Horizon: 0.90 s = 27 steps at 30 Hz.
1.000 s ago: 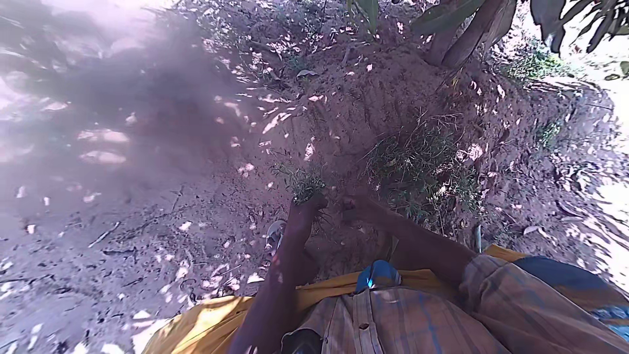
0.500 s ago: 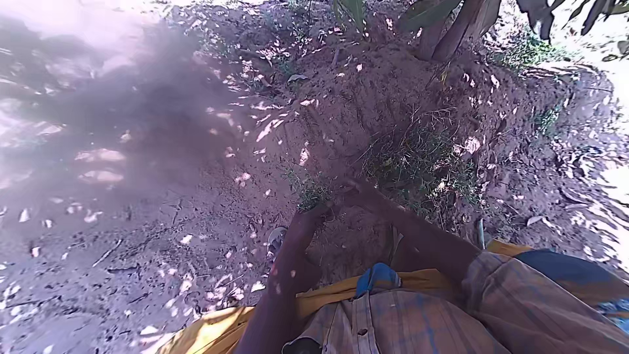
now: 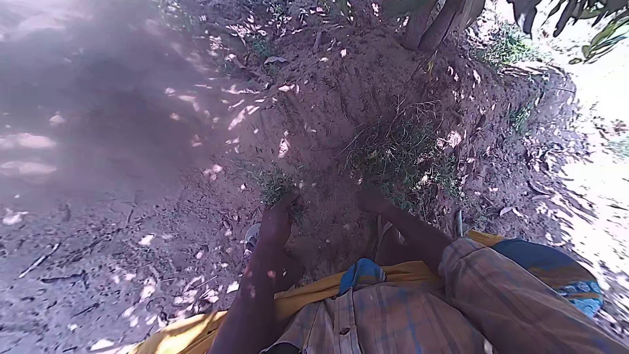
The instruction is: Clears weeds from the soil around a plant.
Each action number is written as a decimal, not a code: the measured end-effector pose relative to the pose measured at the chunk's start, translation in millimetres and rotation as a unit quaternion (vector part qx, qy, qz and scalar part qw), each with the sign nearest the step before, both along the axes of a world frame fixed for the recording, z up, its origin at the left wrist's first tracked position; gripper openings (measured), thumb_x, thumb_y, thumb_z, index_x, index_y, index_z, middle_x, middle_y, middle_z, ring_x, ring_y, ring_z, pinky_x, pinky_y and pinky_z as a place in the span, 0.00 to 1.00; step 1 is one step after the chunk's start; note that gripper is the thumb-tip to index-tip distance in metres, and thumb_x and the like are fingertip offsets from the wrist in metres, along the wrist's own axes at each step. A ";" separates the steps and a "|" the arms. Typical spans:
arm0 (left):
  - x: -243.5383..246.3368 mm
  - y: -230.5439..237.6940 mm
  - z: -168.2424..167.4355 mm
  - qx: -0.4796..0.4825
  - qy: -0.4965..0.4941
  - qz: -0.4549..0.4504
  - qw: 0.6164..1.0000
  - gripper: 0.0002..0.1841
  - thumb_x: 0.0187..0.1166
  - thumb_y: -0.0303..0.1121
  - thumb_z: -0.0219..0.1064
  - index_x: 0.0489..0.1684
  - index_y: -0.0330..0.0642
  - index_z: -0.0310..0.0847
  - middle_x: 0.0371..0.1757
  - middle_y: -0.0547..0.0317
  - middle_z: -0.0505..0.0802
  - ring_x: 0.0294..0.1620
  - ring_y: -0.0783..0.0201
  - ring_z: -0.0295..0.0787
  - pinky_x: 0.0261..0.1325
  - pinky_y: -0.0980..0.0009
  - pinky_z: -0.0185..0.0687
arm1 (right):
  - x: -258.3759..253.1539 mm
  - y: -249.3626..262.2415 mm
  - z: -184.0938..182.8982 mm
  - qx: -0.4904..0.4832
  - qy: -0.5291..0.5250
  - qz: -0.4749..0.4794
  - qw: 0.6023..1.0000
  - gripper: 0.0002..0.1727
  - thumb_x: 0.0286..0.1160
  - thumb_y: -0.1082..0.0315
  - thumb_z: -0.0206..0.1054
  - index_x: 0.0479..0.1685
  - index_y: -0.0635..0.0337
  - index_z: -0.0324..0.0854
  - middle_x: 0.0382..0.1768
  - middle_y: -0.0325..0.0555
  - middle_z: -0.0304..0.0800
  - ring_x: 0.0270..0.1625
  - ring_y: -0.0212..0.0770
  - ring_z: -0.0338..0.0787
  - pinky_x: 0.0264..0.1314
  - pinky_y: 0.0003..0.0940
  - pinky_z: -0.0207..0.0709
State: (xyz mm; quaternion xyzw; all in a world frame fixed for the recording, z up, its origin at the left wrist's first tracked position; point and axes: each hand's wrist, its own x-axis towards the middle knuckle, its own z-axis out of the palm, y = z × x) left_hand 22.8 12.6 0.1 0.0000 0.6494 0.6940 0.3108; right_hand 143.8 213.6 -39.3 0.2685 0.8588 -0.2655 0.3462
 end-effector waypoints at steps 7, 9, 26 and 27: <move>-1.2 -5.9 -7.3 -0.101 0.057 0.041 0.992 0.11 0.80 0.30 0.69 0.55 0.39 0.78 0.37 0.66 0.87 0.35 0.75 0.84 0.45 0.74 0.83 | -2.2 -8.5 -29.2 -0.010 0.054 0.014 0.998 0.26 0.87 0.66 0.56 0.79 0.72 0.70 0.77 0.69 0.73 0.80 0.66 0.73 0.81 0.62 0.63; -3.1 -6.4 -9.0 -0.104 0.061 0.059 0.991 0.10 0.81 0.32 0.69 0.53 0.42 0.78 0.33 0.69 0.86 0.31 0.76 0.84 0.42 0.75 0.84 | 4.9 -29.4 -44.9 -0.010 0.045 0.092 0.995 0.27 0.86 0.66 0.56 0.81 0.68 0.69 0.82 0.67 0.67 0.82 0.67 0.70 0.81 0.64 0.61; -5.1 -7.6 0.6 -0.243 0.113 -0.088 0.959 0.16 0.84 0.29 0.66 0.64 0.29 0.78 0.55 0.44 0.91 0.52 0.62 0.88 0.60 0.63 0.81 | -25.6 -41.0 12.9 -0.181 0.118 0.029 0.976 0.18 0.90 0.68 0.54 0.58 0.75 0.83 0.55 0.61 0.86 0.55 0.44 0.82 0.63 0.39 0.70; -4.9 -7.7 4.3 -0.274 0.117 -0.136 0.945 0.17 0.85 0.30 0.66 0.65 0.26 0.77 0.59 0.37 0.88 0.60 0.53 0.86 0.68 0.55 0.76 | -27.3 -42.0 18.0 -0.213 0.132 -0.002 0.968 0.15 0.89 0.69 0.56 0.52 0.76 0.82 0.46 0.55 0.84 0.45 0.36 0.77 0.55 0.32 0.68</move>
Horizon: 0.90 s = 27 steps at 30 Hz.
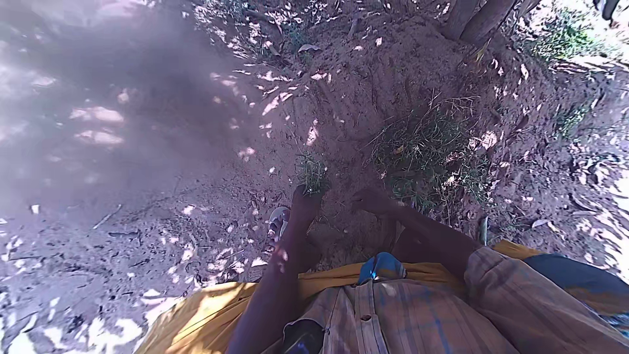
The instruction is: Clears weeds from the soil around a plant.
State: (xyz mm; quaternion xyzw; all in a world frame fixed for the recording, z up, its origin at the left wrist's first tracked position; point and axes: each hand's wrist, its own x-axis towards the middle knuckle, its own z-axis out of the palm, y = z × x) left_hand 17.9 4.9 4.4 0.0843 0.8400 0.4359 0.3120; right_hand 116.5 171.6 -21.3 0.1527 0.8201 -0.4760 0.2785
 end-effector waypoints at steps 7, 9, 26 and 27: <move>2.9 2.1 3.2 -0.077 -0.042 -0.186 0.979 0.18 0.86 0.29 0.63 0.70 0.28 0.75 0.68 0.36 0.83 0.67 0.54 0.81 0.72 0.58 0.73 | -1.7 1.7 14.3 -0.231 0.038 -0.173 0.957 0.11 0.87 0.75 0.55 0.49 0.76 0.80 0.42 0.45 0.89 0.43 0.28 0.87 0.51 0.25 0.81; 3.9 3.2 1.0 -0.086 -0.040 -0.172 0.980 0.18 0.85 0.29 0.64 0.69 0.29 0.75 0.66 0.36 0.84 0.64 0.53 0.82 0.70 0.56 0.74 | -1.5 5.2 11.7 -0.216 0.063 -0.180 0.957 0.12 0.87 0.75 0.56 0.56 0.76 0.79 0.50 0.50 0.87 0.49 0.31 0.86 0.55 0.26 0.79; -8.1 -0.3 -7.2 0.161 0.015 0.207 0.965 0.18 0.88 0.30 0.60 0.69 0.26 0.72 0.39 0.56 0.87 0.31 0.75 0.83 0.38 0.79 0.79 | -2.8 -11.0 4.1 0.201 0.367 0.014 0.908 0.19 0.83 0.76 0.55 0.65 0.67 0.87 0.69 0.55 0.88 0.81 0.56 0.77 0.84 0.48 0.65; -10.5 -0.6 -9.1 0.173 0.023 0.223 0.959 0.15 0.88 0.30 0.59 0.64 0.28 0.76 0.34 0.59 0.87 0.28 0.76 0.83 0.36 0.80 0.79 | -3.3 -15.8 1.1 0.213 0.412 0.025 0.886 0.19 0.80 0.78 0.57 0.63 0.67 0.88 0.67 0.55 0.90 0.78 0.57 0.80 0.80 0.50 0.69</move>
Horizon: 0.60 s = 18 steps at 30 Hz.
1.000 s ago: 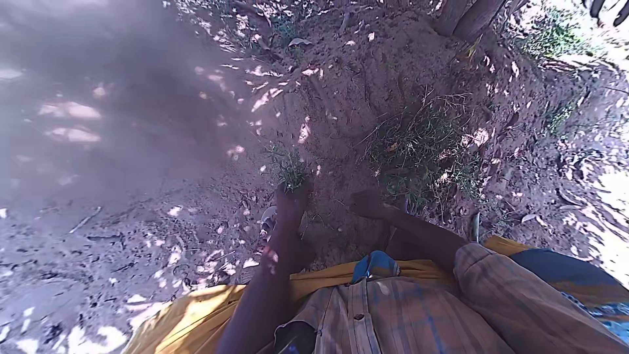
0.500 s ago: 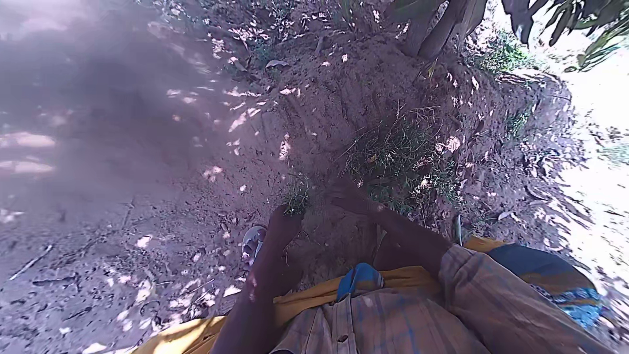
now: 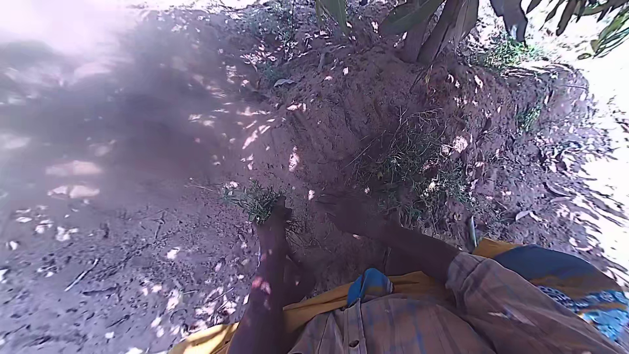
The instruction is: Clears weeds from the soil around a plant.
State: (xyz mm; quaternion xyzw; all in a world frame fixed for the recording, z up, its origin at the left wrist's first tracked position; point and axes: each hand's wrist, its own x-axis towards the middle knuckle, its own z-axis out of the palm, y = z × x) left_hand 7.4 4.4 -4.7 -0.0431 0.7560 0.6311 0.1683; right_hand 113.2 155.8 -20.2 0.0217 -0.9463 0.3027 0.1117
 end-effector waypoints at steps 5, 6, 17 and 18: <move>-11.7 -4.8 -13.6 0.018 -0.012 -0.018 1.000 0.12 0.91 0.31 0.55 0.54 0.32 0.82 0.27 0.64 0.88 0.26 0.73 0.85 0.35 0.77 0.83 | 13.3 -21.6 -12.1 0.029 0.085 0.098 0.991 0.17 0.73 0.79 0.63 0.57 0.67 0.91 0.64 0.53 0.92 0.74 0.62 0.84 0.77 0.54 0.73; -18.8 -10.3 -26.5 0.012 -0.010 -0.062 0.998 0.15 0.92 0.34 0.52 0.57 0.32 0.81 0.33 0.61 0.92 0.31 0.70 0.89 0.39 0.74 0.84 | 15.1 -27.7 -15.4 0.026 0.099 0.113 0.988 0.16 0.74 0.78 0.63 0.56 0.67 0.91 0.63 0.53 0.93 0.74 0.61 0.85 0.77 0.53 0.73; -8.3 -5.3 -1.6 0.046 0.018 0.058 0.997 0.13 0.92 0.30 0.53 0.59 0.31 0.78 0.31 0.64 0.84 0.25 0.78 0.80 0.33 0.81 0.79 | 18.0 6.9 -29.2 0.032 -0.568 0.041 0.821 0.20 0.86 0.67 0.58 0.61 0.81 0.78 0.65 0.77 0.80 0.71 0.73 0.79 0.68 0.71 0.67; -7.7 -3.9 2.2 0.067 0.024 0.081 0.994 0.11 0.91 0.28 0.54 0.57 0.30 0.78 0.27 0.65 0.83 0.22 0.78 0.80 0.30 0.82 0.80 | 27.4 12.3 -43.3 0.038 -0.590 0.054 0.805 0.20 0.84 0.69 0.61 0.62 0.81 0.79 0.65 0.77 0.80 0.71 0.73 0.79 0.69 0.71 0.67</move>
